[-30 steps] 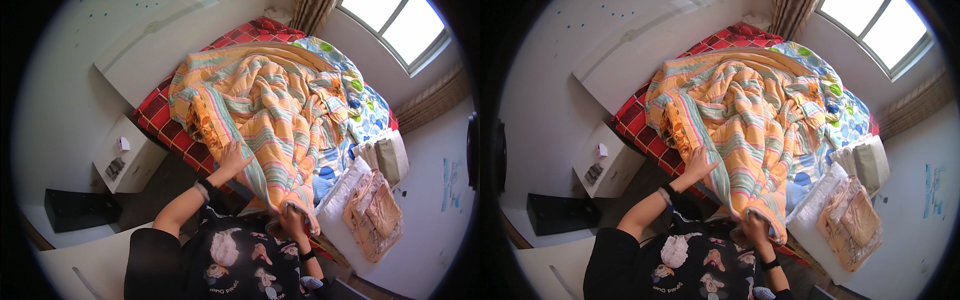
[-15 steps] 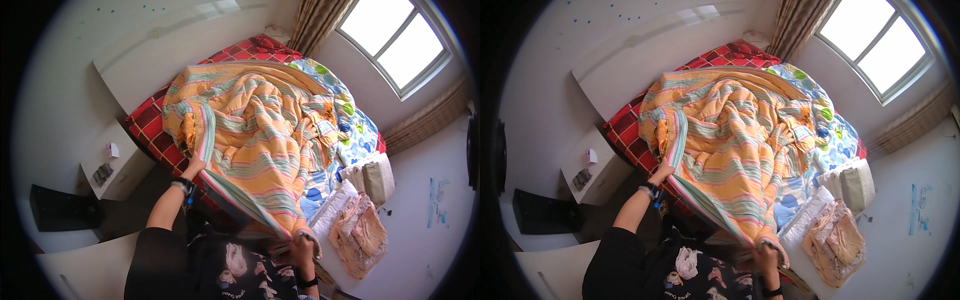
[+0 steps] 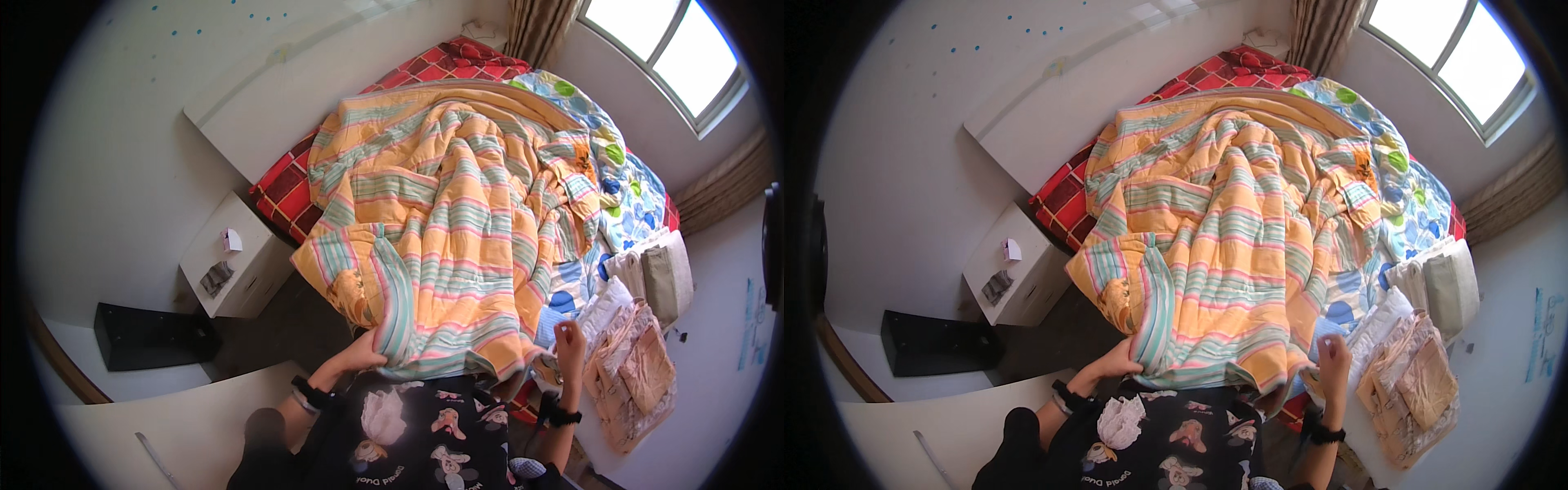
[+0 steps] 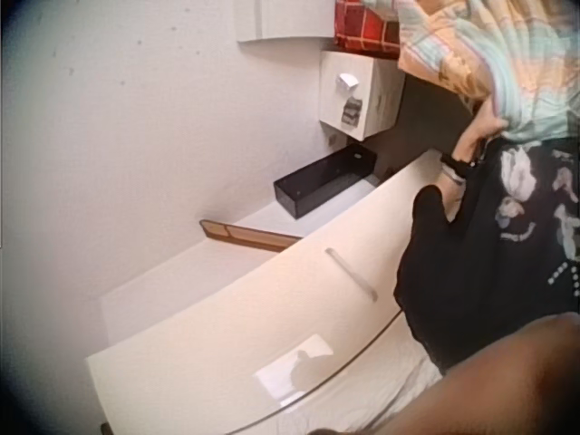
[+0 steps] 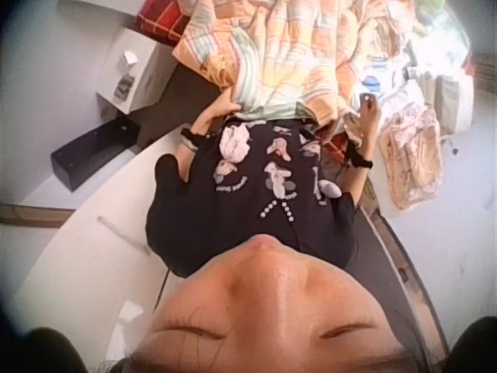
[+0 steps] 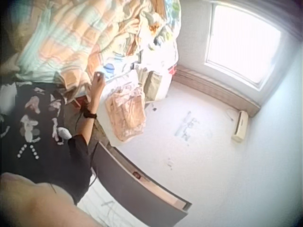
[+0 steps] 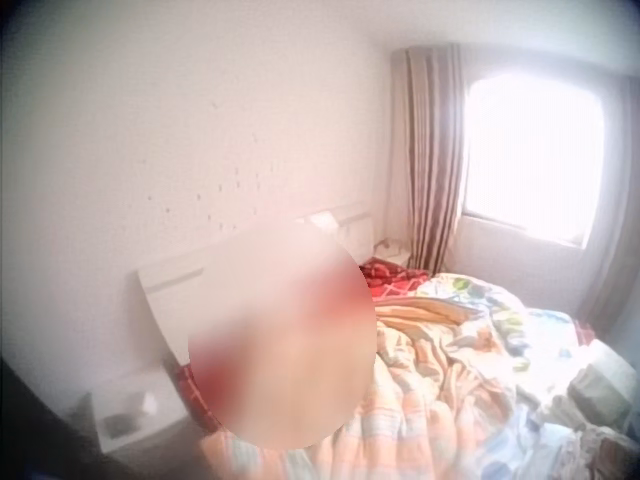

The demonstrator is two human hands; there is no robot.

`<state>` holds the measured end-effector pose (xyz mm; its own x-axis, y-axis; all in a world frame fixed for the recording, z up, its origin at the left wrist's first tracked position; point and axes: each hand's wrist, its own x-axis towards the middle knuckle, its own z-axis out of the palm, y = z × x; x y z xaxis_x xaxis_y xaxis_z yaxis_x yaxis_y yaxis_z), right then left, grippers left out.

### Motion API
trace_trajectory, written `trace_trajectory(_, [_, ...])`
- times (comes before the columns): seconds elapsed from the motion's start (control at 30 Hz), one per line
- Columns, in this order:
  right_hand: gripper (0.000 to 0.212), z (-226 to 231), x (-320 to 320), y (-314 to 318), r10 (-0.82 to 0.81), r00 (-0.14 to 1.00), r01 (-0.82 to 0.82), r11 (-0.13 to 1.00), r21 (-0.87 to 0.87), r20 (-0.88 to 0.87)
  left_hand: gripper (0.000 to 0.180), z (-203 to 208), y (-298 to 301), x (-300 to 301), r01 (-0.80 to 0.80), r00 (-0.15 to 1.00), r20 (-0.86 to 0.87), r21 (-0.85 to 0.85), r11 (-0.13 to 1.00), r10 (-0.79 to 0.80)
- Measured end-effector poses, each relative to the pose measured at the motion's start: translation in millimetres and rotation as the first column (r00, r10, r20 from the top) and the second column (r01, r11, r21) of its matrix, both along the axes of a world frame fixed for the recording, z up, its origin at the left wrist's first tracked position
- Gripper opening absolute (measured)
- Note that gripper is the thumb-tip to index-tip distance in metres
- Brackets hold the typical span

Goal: Folding a green sheet and spreading a quilt on a bed.

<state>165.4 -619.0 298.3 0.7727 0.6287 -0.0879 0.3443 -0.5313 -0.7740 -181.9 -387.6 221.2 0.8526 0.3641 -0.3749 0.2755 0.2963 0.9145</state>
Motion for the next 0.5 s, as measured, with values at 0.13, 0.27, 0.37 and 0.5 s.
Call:
trace_trajectory(0.13, [0.041,-11.7,-25.3,42.4,0.566,0.821,-0.569,0.822,0.020,0.074,0.068,23.9,16.8,29.7,0.073,0.997,-0.001,0.045,0.996,-0.073])
trace_trajectory(0.27, [0.102,7.8,-98.5,92.0,0.854,0.517,-0.853,0.520,-0.053,0.053,0.066,42.8,2.8,58.8,0.149,0.979,0.103,0.213,0.966,-0.174])
trace_trajectory(0.37, [0.094,3.5,-124.9,109.9,0.790,0.613,-0.789,0.613,-0.038,0.016,0.064,65.6,-12.6,68.4,0.184,0.977,0.047,0.305,0.935,-0.207])
trace_trajectory(0.5, [0.066,-7.8,-118.6,104.1,0.771,0.604,-0.788,0.616,0.004,0.201,0.046,78.7,-5.6,61.2,0.288,0.942,0.085,0.295,0.911,-0.325])
